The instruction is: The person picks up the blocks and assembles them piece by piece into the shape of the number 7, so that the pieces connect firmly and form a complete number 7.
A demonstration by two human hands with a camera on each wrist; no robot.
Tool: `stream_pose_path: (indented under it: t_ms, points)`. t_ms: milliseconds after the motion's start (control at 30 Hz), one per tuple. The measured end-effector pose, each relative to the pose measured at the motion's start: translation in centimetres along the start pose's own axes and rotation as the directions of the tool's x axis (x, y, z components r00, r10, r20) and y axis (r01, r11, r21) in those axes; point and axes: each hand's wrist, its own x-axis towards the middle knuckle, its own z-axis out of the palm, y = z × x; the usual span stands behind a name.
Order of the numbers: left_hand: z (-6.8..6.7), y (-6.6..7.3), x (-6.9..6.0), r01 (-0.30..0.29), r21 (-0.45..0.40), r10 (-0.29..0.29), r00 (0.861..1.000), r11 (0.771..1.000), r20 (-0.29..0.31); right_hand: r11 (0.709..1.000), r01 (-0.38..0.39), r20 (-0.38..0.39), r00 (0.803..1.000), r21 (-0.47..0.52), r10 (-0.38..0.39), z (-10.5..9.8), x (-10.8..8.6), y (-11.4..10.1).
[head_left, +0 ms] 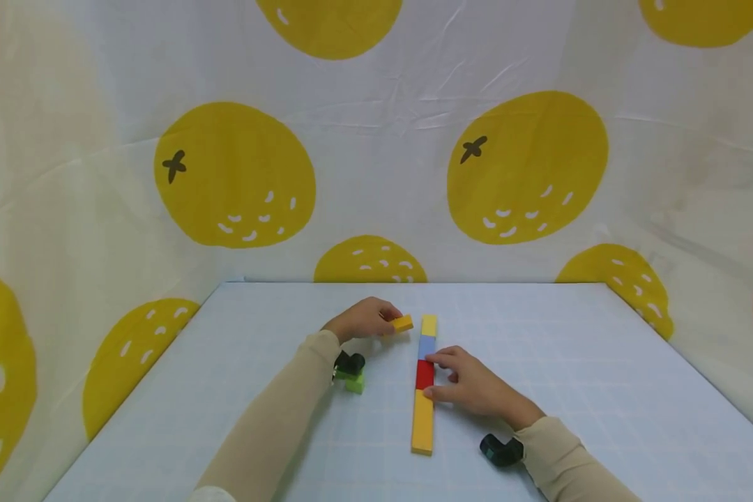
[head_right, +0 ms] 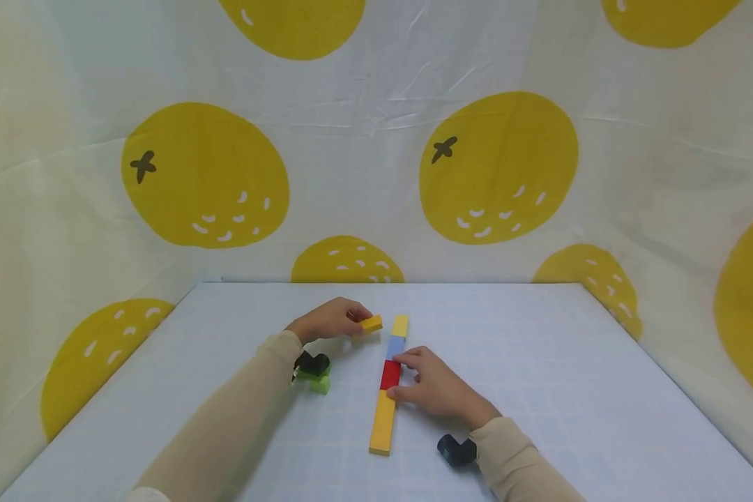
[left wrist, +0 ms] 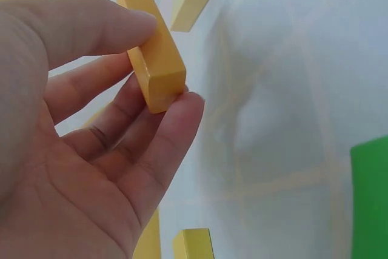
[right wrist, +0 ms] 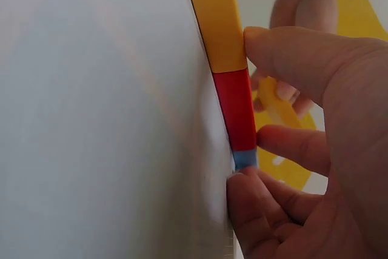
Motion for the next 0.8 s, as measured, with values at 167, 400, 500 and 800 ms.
stream_pose_path:
  t_ms: [167, 400, 500, 800]
  points:
    - [0.3, 0.2, 0.6, 0.003, -0.040, -0.004, 1.000, 0.999, -0.023, 0.999, 0.016, -0.018, 1.000, -0.049, -0.017, -0.2, -0.3, -0.4]
    - [0.6, 0.5, 1.2, 0.038, -0.084, -0.041, 0.999, 0.996, -0.029, 0.993, 0.035, -0.058, 0.997, -0.109, -0.042, -0.1, -0.5, -0.8]
    - [0.6, 0.6, 1.5, 0.047, -0.086, -0.050, 0.998, 0.995, -0.031, 0.992, 0.046, -0.046, 0.998, -0.116, -0.052, 0.0, -0.6, -0.8]
    - [0.7, 1.1, 1.8, 0.060, -0.078, -0.064, 0.997, 0.995, -0.047, 0.989, 0.029, -0.018, 0.999, -0.148, -0.032, 0.2, -0.5, -0.8]
